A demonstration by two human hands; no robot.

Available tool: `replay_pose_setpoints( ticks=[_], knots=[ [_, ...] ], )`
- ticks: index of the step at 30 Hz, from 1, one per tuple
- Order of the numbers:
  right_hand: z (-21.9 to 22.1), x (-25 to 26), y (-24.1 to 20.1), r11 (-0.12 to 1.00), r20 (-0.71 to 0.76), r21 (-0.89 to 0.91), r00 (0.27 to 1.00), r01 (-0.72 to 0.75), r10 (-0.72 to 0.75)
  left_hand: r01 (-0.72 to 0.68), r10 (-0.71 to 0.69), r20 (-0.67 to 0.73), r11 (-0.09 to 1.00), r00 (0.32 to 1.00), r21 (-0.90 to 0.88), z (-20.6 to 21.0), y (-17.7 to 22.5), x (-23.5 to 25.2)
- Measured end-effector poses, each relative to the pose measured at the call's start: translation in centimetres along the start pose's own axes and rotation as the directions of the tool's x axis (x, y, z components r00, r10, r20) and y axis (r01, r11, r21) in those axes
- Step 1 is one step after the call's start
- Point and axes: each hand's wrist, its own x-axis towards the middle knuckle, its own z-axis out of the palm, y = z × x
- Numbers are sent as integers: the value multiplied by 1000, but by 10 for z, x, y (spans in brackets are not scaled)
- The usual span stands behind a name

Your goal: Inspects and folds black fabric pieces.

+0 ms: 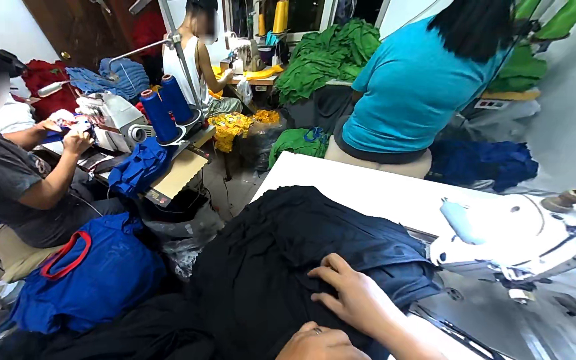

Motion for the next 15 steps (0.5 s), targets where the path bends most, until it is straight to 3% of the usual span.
replay_pose_setpoints(
  ticks=[2, 4, 6, 8, 11, 13, 15],
  knots=[
    [0, 8, 5, 998, -107, -48, 994, 27, -32, 45, -49, -65, 997, 997, -60, -12, -9, 2],
    [-14, 16, 10, 999, -306, -12, 951, 35, -37, 131, -136, -227, 991, 964, -39, -29, -23, 3],
    [-41, 27, 8, 999, -450, -22, 893, -23, 11, 352, -280, -433, 931, 857, 93, -51, -35, 4],
    [-60, 42, 12, 988, -514, -90, 855, -129, 65, 590, -385, -563, 772, 731, 237, -74, -49, 3],
    [-69, 65, 22, 938, -441, -143, 869, -315, 225, 762, -583, -516, 595, 628, 256, -98, -67, -6],
    [-69, 77, 16, 889, -296, -220, 896, -401, 331, 779, -660, -424, 580, 621, 238, -105, -69, -11],
    [-60, 82, 10, 885, -190, -297, 930, -359, 314, 755, -649, -393, 610, 651, 243, -106, -67, -14]
  ],
)
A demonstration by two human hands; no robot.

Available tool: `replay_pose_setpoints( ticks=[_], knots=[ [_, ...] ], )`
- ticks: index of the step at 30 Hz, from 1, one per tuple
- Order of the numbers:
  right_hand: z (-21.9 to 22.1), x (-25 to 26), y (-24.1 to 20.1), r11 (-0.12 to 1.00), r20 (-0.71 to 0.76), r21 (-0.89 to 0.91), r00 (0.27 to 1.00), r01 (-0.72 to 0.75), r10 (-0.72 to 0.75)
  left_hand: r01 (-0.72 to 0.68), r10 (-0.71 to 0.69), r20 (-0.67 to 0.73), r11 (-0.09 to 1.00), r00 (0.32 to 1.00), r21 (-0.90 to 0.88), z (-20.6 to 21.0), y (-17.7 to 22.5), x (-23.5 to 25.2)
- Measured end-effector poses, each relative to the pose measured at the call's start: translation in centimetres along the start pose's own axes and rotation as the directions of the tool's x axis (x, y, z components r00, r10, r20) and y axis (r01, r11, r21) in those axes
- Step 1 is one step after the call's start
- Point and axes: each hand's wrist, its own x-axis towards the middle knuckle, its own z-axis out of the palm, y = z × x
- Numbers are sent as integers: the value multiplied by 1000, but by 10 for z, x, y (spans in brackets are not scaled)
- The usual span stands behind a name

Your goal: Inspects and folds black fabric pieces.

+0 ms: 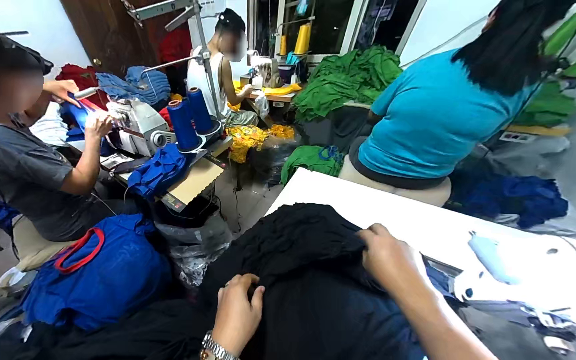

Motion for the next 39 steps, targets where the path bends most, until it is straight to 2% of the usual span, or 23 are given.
replay_pose_setpoints(
  ticks=[4, 6, 8, 11, 15, 17, 20, 24, 27, 31, 33, 35, 37, 39],
  knots=[
    [10, -6, -20, 992, 40, -46, 992, 122, -120, -158, 155, -107, 987, 982, -18, 3, 1, -6],
    [14, -12, -22, 980, -23, -6, 979, 201, -201, -240, 238, -134, 971, 962, -4, 3, 4, -11],
    [23, -18, -20, 955, -160, 76, 949, 285, -271, -287, 282, -117, 958, 952, -20, 3, 8, -15],
    [33, -23, -16, 931, -310, 164, 913, 327, -266, -354, 347, -75, 929, 935, -113, 2, 13, -22],
    [30, -16, -3, 921, -296, 214, 921, 324, -255, -420, 394, -145, 850, 908, -318, -3, 13, -25],
    [27, -12, 5, 904, -252, 232, 920, 359, -300, -386, 341, -182, 836, 922, -389, -11, 15, -28],
    [32, -11, 9, 867, -244, 238, 892, 437, -382, -270, 210, -192, 883, 959, -384, -20, 13, -32],
    [38, -14, 0, 868, -316, 139, 852, 476, -417, -73, 58, -62, 961, 996, -268, -32, -2, -34],
    [31, -18, -5, 884, -365, 141, 854, 445, -372, 75, -72, 21, 981, 997, -179, -39, -12, -33],
    [19, -23, -7, 897, -393, 113, 849, 426, -354, 125, -112, 71, 966, 991, -224, -45, -18, -32],
    [9, -27, -9, 912, -379, 149, 874, 381, -303, 120, -98, 94, 956, 991, -269, -44, -19, -30],
    [-4, -33, -13, 921, -343, 260, 919, 290, -192, 107, -77, 104, 940, 992, -323, -42, -20, -29],
    [-14, -36, -15, 894, -275, 417, 960, 164, -48, 107, -62, 122, 909, 991, -404, -41, -17, -29],
    [-19, -38, -13, 839, -242, 529, 970, 125, 8, 127, -58, 156, 867, 986, -482, -42, -12, -29]
  ],
)
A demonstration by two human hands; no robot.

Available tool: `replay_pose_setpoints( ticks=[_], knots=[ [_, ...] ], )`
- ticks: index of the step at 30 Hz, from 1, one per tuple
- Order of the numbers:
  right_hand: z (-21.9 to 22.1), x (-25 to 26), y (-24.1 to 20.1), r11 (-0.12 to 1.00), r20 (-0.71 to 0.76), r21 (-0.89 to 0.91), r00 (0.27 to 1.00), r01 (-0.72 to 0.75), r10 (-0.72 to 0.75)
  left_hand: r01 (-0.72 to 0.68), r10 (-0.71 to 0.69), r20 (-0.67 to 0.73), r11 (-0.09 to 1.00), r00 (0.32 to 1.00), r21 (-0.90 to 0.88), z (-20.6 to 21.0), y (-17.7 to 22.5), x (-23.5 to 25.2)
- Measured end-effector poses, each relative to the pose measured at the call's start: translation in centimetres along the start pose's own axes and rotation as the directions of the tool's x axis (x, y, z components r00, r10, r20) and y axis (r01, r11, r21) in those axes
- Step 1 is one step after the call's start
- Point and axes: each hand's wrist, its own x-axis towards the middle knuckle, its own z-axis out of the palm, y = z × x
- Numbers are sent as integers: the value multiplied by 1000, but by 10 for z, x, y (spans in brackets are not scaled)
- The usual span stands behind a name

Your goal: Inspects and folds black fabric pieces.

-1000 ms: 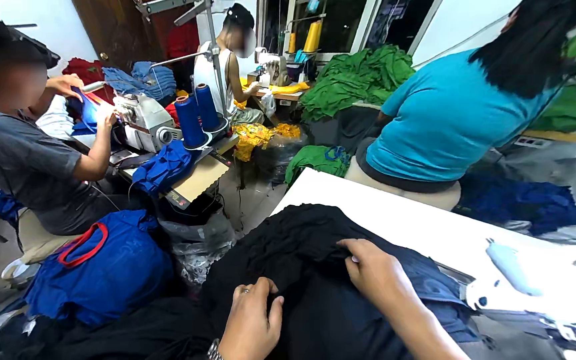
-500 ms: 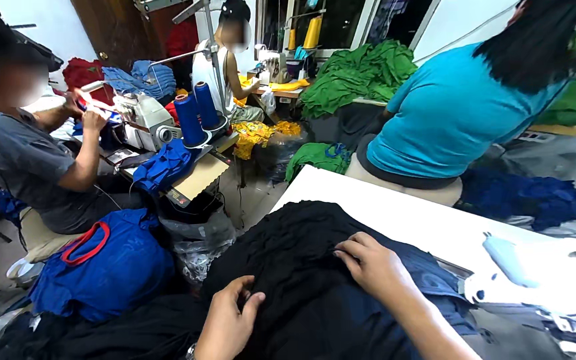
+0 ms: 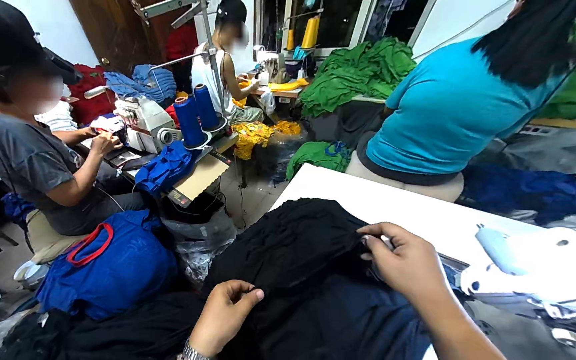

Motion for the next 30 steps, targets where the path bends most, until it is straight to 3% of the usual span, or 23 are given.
replay_pose_setpoints(
  ticks=[4, 7, 10, 12, 14, 16, 19, 21, 23, 25, 30],
  knots=[
    [-5, 0, 10, 997, -10, 11, 997, 82, -82, -52, 55, 31, 995, 998, -88, 2, -1, 0],
    [-7, 1, 33, 978, -17, -42, 979, 205, -206, -174, 175, -66, 984, 982, 25, 3, -3, -2],
    [-16, -1, 44, 973, -34, 20, 973, 228, -227, -349, 396, -287, 915, 872, 201, 16, 2, -6],
    [-26, -4, 46, 943, -54, 211, 967, 255, -249, -495, 525, -372, 850, 765, 182, 27, 13, -9],
    [-32, -10, 51, 810, -68, 503, 949, 300, -309, -669, 648, -333, 740, 685, 63, 40, 28, -14],
    [-32, -13, 47, 614, -20, 734, 913, 290, -407, -800, 775, -206, 595, 598, -83, 54, 40, -13],
    [-14, -12, 37, 456, 162, 879, 808, 143, -566, -854, 859, -72, 490, 508, -175, 74, 52, 1],
    [2, -11, 40, 438, 245, 897, 760, 58, -602, -845, 856, -39, 499, 515, -189, 85, 56, 13],
    [13, -12, 43, 437, 291, 899, 733, 10, -615, -812, 821, -54, 548, 568, -200, 92, 55, 22],
    [19, -13, 42, 449, 319, 893, 737, -25, -595, -773, 780, -77, 593, 621, -226, 96, 54, 27],
    [22, -14, 42, 466, 377, 880, 733, -92, -567, -732, 743, -63, 634, 666, -248, 94, 53, 31]
  ],
)
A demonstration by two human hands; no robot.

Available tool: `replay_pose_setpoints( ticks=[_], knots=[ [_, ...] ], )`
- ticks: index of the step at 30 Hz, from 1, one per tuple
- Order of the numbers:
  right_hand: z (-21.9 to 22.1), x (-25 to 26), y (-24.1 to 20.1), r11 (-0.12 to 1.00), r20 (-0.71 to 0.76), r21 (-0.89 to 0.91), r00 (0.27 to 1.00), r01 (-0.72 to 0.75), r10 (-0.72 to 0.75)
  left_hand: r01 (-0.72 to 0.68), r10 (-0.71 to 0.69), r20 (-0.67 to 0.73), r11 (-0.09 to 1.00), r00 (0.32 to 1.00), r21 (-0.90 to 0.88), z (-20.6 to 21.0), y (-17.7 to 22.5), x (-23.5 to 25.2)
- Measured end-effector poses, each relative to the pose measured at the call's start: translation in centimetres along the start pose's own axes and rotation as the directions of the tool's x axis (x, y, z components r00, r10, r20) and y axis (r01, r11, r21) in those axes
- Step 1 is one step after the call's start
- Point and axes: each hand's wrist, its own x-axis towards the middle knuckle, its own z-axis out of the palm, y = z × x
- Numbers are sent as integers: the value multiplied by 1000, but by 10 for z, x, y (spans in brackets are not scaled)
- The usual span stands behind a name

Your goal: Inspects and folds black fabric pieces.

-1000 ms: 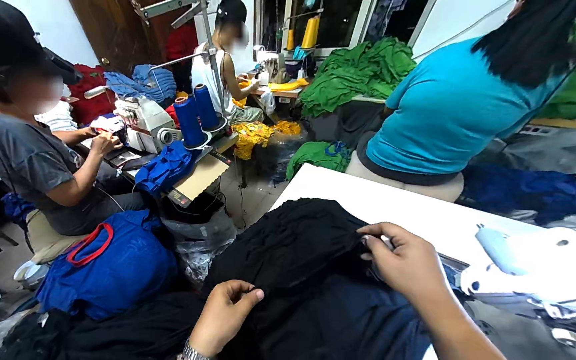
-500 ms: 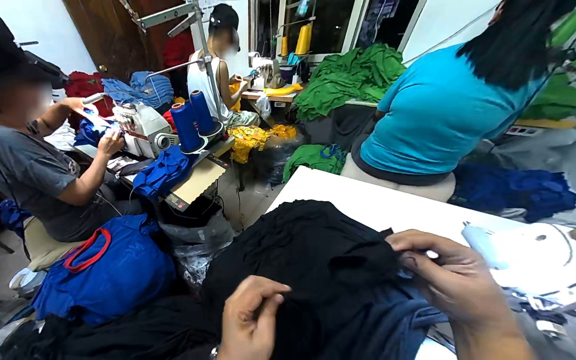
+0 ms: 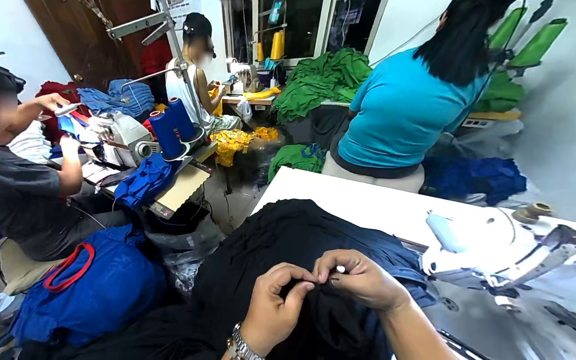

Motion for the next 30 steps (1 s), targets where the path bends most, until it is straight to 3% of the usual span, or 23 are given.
replay_pose_setpoints(
  ticks=[7, 17, 19, 22, 24, 27, 28, 30],
  knots=[
    [7, 7, 1, 986, -138, -129, 987, -104, 86, 53, -53, 28, 998, 998, 27, -1, 1, 0],
    [17, 9, 8, 977, -282, -58, 942, -206, 182, 146, -141, -48, 984, 989, 106, -1, -5, -1],
    [20, 8, 5, 963, -397, -150, 906, -225, 150, 186, -176, -82, 974, 981, 130, -1, -6, 0],
    [21, -3, -15, 890, -535, -405, 844, -210, -45, 288, -266, -158, 949, 951, 132, -3, -8, 1],
    [19, -22, -31, 854, -438, -512, 884, -94, -165, 338, -314, -199, 935, 929, 106, -6, -8, 1],
    [35, -44, -42, 797, -191, -600, 955, 70, -227, 344, -320, -210, 934, 924, 92, -9, -10, 2],
    [44, -47, -40, 742, -142, -665, 960, 89, -242, 343, -316, -213, 934, 925, 103, -9, -9, 3],
    [59, -50, -31, 522, -94, -850, 956, 69, -278, 343, -312, -218, 932, 925, 118, -8, -8, 3]
  ],
)
